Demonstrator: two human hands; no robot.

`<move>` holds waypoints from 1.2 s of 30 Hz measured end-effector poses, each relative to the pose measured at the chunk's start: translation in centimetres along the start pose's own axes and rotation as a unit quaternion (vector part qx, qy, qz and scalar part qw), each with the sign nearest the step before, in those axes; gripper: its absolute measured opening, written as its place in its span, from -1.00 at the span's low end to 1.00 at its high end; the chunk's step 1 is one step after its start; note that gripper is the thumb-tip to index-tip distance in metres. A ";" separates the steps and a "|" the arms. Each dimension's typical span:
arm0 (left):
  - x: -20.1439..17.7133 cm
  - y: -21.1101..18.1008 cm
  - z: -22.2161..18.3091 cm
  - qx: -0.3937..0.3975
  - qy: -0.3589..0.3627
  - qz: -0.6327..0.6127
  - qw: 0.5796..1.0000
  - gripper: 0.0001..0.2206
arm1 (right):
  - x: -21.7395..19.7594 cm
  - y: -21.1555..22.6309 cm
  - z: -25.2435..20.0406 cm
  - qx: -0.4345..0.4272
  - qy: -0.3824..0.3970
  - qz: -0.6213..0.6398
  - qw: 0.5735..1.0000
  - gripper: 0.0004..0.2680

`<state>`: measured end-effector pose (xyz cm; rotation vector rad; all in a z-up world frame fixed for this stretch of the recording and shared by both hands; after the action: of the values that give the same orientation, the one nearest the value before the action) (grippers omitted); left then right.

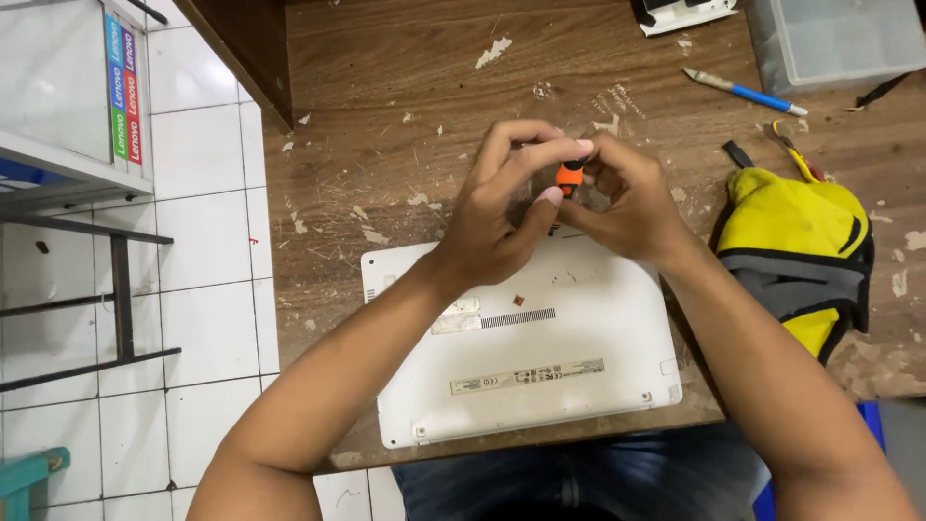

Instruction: The person cleans the back of a white laptop with a yellow pouch and then uses a screwdriver to remove the screws from the casing.

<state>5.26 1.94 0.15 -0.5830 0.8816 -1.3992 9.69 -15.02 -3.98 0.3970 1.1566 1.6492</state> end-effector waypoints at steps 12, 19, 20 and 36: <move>0.8 0.2 -0.2 -0.030 0.060 -0.009 0.998 -0.66 | 0.3 4.4 1.0 0.039 0.049 0.020 0.998 -0.86; 1.0 0.5 0.0 -0.036 0.066 -0.019 0.997 -0.64 | 1.0 1.1 -0.7 0.063 -0.009 0.102 0.993 -0.79; 1.0 0.5 0.0 -0.038 0.062 -0.021 0.997 -0.64 | 0.9 -0.1 -1.2 0.073 -0.032 0.090 0.993 -0.79; 0.6 0.3 0.1 -0.060 0.073 -0.023 0.995 -0.60 | 1.3 2.6 -0.1 0.033 0.026 0.083 0.996 -0.90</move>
<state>5.48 1.35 -0.11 -0.6003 1.0802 -1.4512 7.65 -13.92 -2.16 0.5060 1.2475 1.7771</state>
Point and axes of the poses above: each hand's wrist, its own z-axis towards the middle knuckle, its own x-axis out of the palm, y = z × x, the point moved 5 cm from there along z, towards the middle knuckle, and after that the axes turned 8 degrees about -x, right-handed, at the moved point
